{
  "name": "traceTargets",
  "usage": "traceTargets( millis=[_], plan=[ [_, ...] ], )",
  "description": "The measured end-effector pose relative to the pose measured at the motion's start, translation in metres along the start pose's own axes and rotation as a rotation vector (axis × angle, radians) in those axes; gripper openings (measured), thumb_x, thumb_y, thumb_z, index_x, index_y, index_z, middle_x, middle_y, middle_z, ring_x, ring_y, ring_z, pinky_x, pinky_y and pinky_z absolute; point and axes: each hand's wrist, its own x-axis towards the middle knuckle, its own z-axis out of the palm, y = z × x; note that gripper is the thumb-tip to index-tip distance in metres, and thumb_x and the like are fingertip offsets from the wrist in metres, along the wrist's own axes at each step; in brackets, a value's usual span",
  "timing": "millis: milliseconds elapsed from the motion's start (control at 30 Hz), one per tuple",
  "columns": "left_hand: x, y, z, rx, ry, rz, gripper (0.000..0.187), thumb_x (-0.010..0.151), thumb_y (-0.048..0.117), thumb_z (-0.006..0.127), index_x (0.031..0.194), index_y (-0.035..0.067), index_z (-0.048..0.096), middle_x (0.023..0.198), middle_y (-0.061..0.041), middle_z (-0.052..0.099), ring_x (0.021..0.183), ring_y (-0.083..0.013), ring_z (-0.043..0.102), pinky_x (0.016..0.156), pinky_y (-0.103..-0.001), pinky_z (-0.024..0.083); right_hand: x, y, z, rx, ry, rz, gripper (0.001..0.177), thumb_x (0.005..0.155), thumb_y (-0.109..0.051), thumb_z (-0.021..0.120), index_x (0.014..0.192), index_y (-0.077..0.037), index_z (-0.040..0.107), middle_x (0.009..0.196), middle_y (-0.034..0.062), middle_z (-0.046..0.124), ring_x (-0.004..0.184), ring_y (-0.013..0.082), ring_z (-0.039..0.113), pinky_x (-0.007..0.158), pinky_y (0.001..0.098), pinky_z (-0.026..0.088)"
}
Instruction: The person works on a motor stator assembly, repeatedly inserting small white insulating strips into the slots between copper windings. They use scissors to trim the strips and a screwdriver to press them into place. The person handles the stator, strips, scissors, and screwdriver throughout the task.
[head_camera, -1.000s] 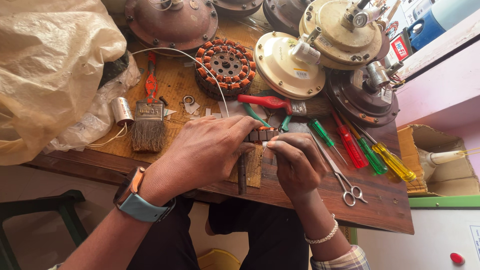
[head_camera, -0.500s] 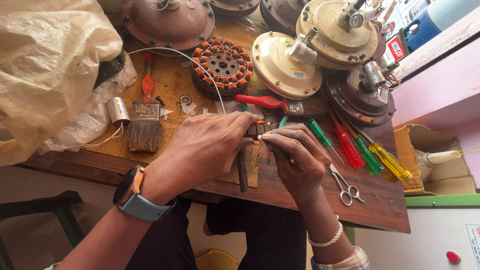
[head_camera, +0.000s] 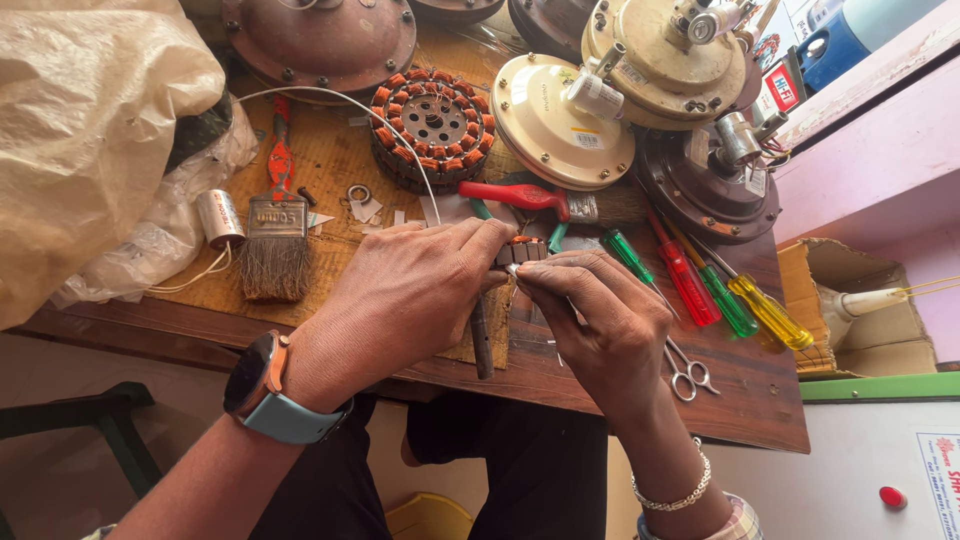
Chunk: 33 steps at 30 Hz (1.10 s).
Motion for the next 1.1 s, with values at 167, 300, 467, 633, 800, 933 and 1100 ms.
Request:
traceTargets(
  millis=[167, 300, 467, 633, 800, 933, 1100],
  plan=[
    [-0.002, 0.000, 0.001, 0.038, -0.011, 0.013, 0.043, 0.083, 0.009, 0.065, 0.126, 0.001, 0.059, 0.096, -0.013, 0.072, 0.090, -0.0328, 0.071, 0.073, -0.046, 0.053, -0.002, -0.005, 0.000, -0.036, -0.001, 0.015, 0.018, 0.086, 0.001, 0.083, 0.102, -0.003, 0.074, 0.099, 0.0099, 0.075, 0.092, 0.0219, 0.075, 0.080, 0.0327, 0.061],
    [-0.002, 0.001, 0.002, 0.040, -0.004, 0.019, 0.044, 0.083, 0.007, 0.063, 0.127, 0.001, 0.058, 0.095, -0.013, 0.071, 0.090, -0.0332, 0.071, 0.072, -0.047, 0.053, -0.007, -0.012, 0.006, -0.092, 0.039, 0.001, 0.021, 0.086, 0.003, 0.080, 0.105, -0.002, 0.075, 0.101, 0.0113, 0.075, 0.095, 0.0238, 0.075, 0.083, 0.0340, 0.061],
    [-0.001, -0.003, 0.004, 0.031, -0.022, 0.027, 0.040, 0.084, 0.007, 0.062, 0.123, 0.002, 0.057, 0.097, -0.014, 0.071, 0.093, -0.0344, 0.070, 0.074, -0.047, 0.054, -0.010, -0.014, 0.009, -0.133, 0.050, -0.090, 0.024, 0.088, 0.009, 0.075, 0.111, 0.002, 0.071, 0.108, 0.0140, 0.074, 0.105, 0.0283, 0.073, 0.090, 0.0379, 0.061],
    [0.000, -0.012, 0.001, 0.013, -0.077, 0.066, 0.040, 0.087, 0.005, 0.059, 0.127, 0.002, 0.055, 0.101, -0.016, 0.071, 0.096, -0.0347, 0.070, 0.075, -0.047, 0.053, -0.010, -0.011, 0.009, -0.221, 0.005, -0.186, 0.030, 0.084, 0.008, 0.074, 0.114, 0.003, 0.071, 0.109, 0.0147, 0.072, 0.105, 0.0301, 0.071, 0.088, 0.0399, 0.061],
    [-0.004, -0.012, -0.005, 0.000, -0.168, 0.046, 0.039, 0.091, 0.008, 0.058, 0.129, 0.006, 0.054, 0.109, -0.013, 0.070, 0.107, -0.0307, 0.067, 0.083, -0.045, 0.050, -0.014, -0.007, 0.011, -0.255, -0.016, -0.227, 0.033, 0.081, 0.003, 0.076, 0.114, 0.000, 0.074, 0.106, 0.0101, 0.073, 0.098, 0.0272, 0.066, 0.079, 0.0376, 0.057],
    [-0.024, -0.014, 0.000, -0.065, -0.084, 0.232, 0.046, 0.089, 0.012, 0.060, 0.134, 0.004, 0.052, 0.124, -0.012, 0.066, 0.119, -0.0280, 0.062, 0.091, -0.043, 0.046, -0.034, -0.011, 0.014, -0.252, 0.058, -0.121, 0.031, 0.083, -0.010, 0.084, 0.112, -0.007, 0.076, 0.103, 0.0053, 0.073, 0.096, 0.0240, 0.063, 0.082, 0.0391, 0.053],
    [-0.051, -0.016, 0.011, -0.099, 0.011, 0.198, 0.048, 0.095, 0.015, 0.064, 0.139, 0.002, 0.050, 0.125, -0.014, 0.062, 0.118, -0.0347, 0.056, 0.099, -0.046, 0.042, -0.040, -0.005, 0.017, -0.017, 0.051, -0.018, 0.038, 0.087, -0.010, 0.082, 0.123, -0.005, 0.071, 0.124, 0.0082, 0.073, 0.112, 0.0261, 0.065, 0.099, 0.0383, 0.055]
  ],
)
